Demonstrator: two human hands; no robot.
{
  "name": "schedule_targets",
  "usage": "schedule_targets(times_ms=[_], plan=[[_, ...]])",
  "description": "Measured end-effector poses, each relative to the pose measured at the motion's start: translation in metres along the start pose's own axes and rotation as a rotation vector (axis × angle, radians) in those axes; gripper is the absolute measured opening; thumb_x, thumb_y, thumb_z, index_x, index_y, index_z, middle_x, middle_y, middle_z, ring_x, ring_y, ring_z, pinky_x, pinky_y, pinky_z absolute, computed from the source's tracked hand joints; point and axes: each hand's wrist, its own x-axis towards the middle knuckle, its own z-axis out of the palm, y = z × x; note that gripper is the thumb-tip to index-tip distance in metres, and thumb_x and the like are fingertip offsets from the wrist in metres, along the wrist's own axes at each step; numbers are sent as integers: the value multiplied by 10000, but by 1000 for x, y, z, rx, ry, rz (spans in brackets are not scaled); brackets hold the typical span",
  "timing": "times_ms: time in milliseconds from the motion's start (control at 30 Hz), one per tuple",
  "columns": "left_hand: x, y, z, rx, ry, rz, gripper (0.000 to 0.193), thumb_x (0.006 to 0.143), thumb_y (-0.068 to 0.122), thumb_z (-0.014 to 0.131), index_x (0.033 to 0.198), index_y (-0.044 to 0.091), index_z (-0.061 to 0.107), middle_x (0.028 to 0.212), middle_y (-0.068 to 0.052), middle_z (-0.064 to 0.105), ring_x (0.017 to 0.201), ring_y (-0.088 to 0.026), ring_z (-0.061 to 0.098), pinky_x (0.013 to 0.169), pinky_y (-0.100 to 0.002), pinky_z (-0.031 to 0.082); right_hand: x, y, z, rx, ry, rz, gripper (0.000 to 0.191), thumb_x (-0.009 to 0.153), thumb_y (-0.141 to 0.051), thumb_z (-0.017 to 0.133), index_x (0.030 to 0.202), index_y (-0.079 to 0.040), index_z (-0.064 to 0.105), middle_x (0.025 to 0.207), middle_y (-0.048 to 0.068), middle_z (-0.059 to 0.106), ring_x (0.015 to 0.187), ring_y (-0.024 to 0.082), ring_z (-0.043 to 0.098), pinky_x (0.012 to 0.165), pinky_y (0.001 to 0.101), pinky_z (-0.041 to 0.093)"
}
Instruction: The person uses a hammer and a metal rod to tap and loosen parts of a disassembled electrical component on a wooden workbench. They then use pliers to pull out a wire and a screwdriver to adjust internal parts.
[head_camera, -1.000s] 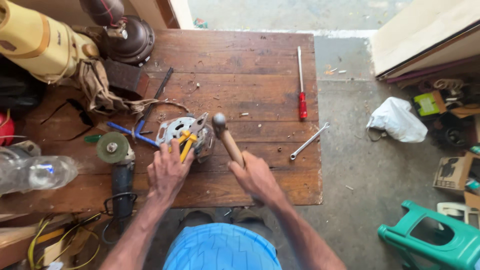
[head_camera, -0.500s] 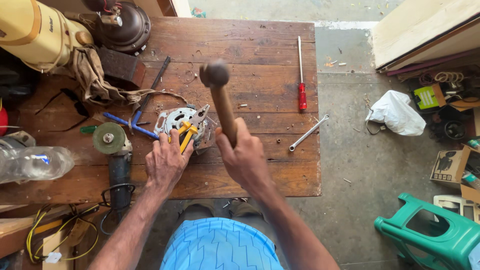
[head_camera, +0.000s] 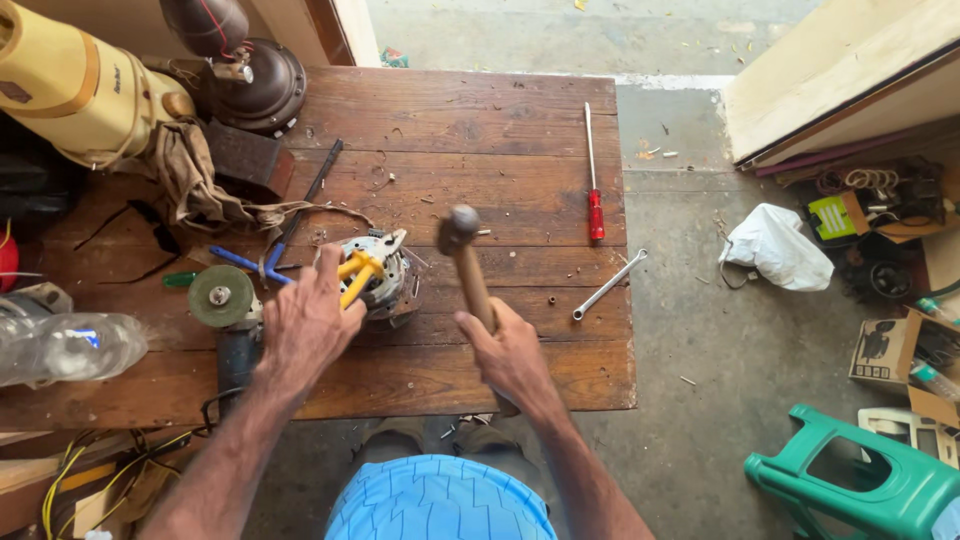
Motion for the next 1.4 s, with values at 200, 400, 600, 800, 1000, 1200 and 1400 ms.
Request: schedule_targets(times_ms=[200,400,600,800,1000,1200,1400], plan=[[-13,-2,-58,-697,-71,-251,369,936,503,592,1004,149,667,814,-129,672,722,-222,644,685,-445,519,15,95,-9,-260,217,126,414,916,-453,637,1011,-50,646,713,160,697,626,288,698,606,465,551],[-48,17,-5,-758,43,-161,479,913,512,660,784,53,611,686,-68,571,631,-221,553,575,-428,473,27,167,-13,-361,364,139,365,915,-424,658,1035,-80,660,788,235,716,781,438,709,711,535,537],[-75,91,114,-858,-148,-158,462,860,482,710,858,22,678,757,-111,648,693,-234,622,652,-424,511,41,176,-11,-471,497,0,379,879,-395,708,1070,-70,669,874,213,727,836,441,693,751,532,522],[-79,121,172,-795,-144,5,417,873,447,710,949,36,704,917,-195,646,858,-377,644,767,-501,502,40,164,6,54,327,-4,387,1065,-369,568,1146,-37,749,942,149,759,909,262,675,790,386,550],[-52,115,153,-849,-7,350,397,854,291,688,1140,16,671,1022,-208,640,953,-415,607,841,-519,496,53,144,33,717,53,177,333,1023,-291,543,1242,-47,602,1012,128,736,916,189,717,794,317,587],[-17,69,70,-653,26,351,456,843,381,749,1173,80,657,1154,-156,672,1105,-336,611,983,-471,477,120,94,25,384,210,107,329,1000,-250,580,1216,-1,577,920,198,703,808,291,687,704,430,567],[40,-11,26,-273,273,291,903,726,552,821,1397,43,494,1412,-285,455,1340,-422,389,1063,-648,299,186,37,7,-499,400,78,540,959,-293,630,1424,-58,489,1127,226,613,1014,348,624,869,500,514]])
